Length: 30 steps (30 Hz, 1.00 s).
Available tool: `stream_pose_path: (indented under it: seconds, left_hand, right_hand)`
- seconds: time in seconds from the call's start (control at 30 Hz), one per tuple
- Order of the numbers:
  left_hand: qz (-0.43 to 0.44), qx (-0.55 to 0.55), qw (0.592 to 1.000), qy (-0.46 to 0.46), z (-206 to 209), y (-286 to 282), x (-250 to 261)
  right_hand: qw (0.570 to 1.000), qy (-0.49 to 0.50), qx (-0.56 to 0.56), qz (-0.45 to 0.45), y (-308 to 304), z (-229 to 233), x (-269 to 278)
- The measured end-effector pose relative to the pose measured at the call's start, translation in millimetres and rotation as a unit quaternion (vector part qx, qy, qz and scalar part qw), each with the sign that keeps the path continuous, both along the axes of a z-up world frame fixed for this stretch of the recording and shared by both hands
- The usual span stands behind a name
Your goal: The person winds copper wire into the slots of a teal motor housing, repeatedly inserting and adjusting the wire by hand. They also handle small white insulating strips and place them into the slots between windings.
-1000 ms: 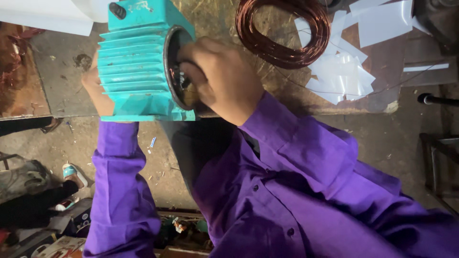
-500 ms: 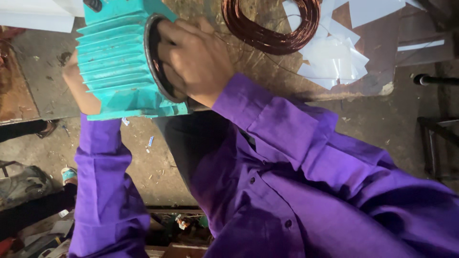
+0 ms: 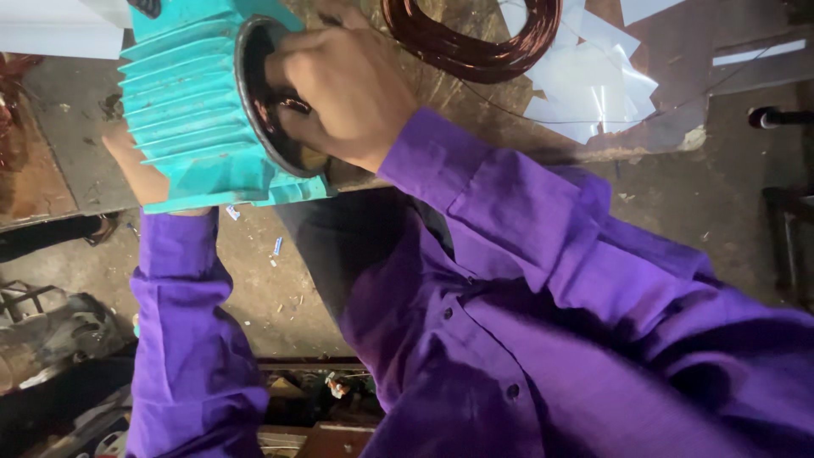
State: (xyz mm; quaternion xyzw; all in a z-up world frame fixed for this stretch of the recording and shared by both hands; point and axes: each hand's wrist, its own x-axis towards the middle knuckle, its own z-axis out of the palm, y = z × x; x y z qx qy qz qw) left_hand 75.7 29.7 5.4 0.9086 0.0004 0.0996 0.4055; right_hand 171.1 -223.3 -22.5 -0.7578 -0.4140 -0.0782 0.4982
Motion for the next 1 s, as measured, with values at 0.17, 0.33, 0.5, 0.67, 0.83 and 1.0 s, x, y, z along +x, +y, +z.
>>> stream_pose_path:
  seconds: [0.17,0.33,0.5,0.67,0.83,1.0]
  left_hand:
    - [-0.035,-0.003,0.999,0.004,-10,-22,49]
    - [-0.039,0.005,0.999,0.008,-6,-24,53]
    - [-0.025,0.008,1.000,0.012,1,-20,38]
    - [-0.005,0.002,1.000,0.013,3,-13,19]
    - [0.007,0.002,1.000,0.023,2,-9,2]
    - [0.013,0.013,0.999,0.028,11,-3,-9]
  right_hand:
    - [0.995,0.089,0.054,0.009,-3,-1,-5]
    - [0.996,0.078,0.026,-0.020,3,0,-11]
    - [0.995,0.045,0.008,-0.090,3,10,-22]
    - [0.987,0.076,-0.038,-0.136,1,19,-21]
    - [0.984,0.161,0.020,-0.072,4,16,-22]
    - [0.988,0.133,0.028,-0.069,7,14,-17]
